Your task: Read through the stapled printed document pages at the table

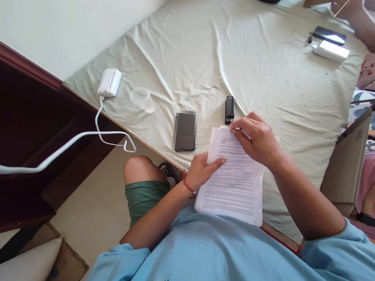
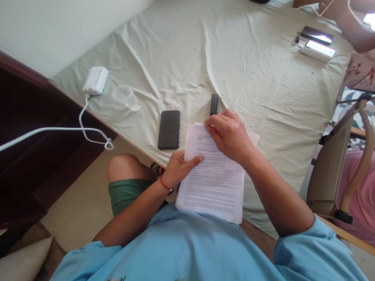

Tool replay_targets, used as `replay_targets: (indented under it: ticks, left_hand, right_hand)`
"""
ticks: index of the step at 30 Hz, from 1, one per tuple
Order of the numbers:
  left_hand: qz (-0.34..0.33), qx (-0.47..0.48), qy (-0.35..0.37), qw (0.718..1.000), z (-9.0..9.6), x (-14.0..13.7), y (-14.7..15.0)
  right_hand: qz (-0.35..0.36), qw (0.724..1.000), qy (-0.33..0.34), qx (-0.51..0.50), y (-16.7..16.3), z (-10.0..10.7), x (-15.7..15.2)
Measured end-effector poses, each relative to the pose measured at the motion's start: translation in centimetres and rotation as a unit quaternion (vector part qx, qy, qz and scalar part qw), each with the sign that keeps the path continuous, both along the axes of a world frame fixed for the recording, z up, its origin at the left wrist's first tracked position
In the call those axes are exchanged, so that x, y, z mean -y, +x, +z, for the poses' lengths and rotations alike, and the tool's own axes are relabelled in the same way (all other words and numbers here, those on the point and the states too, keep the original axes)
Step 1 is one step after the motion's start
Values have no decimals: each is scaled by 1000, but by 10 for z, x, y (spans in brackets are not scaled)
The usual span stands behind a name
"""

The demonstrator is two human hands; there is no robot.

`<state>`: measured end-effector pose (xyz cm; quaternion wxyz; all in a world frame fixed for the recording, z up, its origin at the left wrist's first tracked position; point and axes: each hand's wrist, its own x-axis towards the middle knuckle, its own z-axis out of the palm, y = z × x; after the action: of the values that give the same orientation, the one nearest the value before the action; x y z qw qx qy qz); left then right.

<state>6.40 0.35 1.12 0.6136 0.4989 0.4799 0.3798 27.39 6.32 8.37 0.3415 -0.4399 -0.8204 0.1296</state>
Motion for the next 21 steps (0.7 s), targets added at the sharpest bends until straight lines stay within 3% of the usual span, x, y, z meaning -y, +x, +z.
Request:
replay_targets:
  ticks: [6,21]
  left_hand:
    - [-1,0,-3,1000,0,1,2]
    - [8,-2,24,1000,-2,0,3]
  right_hand:
    - [-16,999,-17,-32,0,2,2]
    - [30,994,-31,-98,-3,1,-2]
